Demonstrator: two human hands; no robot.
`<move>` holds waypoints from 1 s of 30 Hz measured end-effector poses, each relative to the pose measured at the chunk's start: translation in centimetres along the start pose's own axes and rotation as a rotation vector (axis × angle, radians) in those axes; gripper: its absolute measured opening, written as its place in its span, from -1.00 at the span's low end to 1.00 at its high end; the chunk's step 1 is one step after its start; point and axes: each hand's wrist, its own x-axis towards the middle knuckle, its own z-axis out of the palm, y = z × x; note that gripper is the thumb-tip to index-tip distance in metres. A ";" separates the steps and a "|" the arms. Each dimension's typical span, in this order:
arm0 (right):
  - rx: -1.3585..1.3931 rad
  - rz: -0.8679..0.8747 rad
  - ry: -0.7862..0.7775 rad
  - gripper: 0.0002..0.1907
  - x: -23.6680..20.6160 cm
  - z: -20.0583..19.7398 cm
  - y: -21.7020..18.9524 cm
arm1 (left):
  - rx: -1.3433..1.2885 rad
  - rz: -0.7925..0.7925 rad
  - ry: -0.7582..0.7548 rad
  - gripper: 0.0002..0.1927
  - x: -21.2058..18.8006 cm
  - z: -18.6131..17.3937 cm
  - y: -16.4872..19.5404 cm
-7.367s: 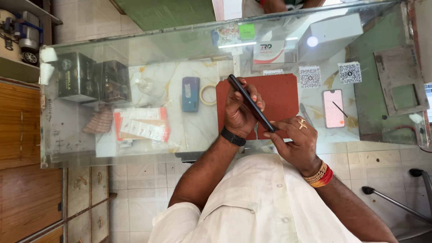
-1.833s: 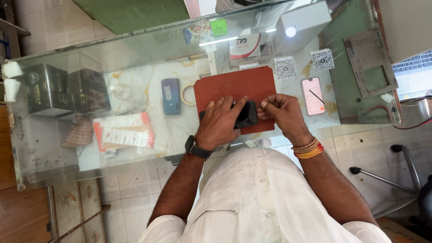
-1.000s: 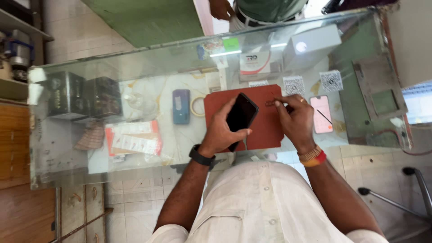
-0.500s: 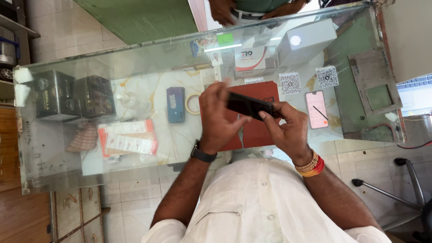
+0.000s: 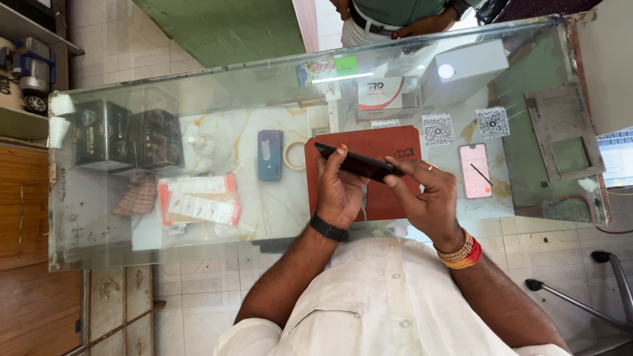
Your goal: The person works at a glass counter disassembling a smartphone, prying open the back cover, removing the battery and internal components, and using a handheld pry tool on the phone body. They set parts aside on the counter and handle a second phone during the process.
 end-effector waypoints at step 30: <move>0.017 0.206 -0.229 -0.78 -3.0 -1.7 4.8 | 0.204 0.227 0.000 -0.36 0.7 -3.6 -1.4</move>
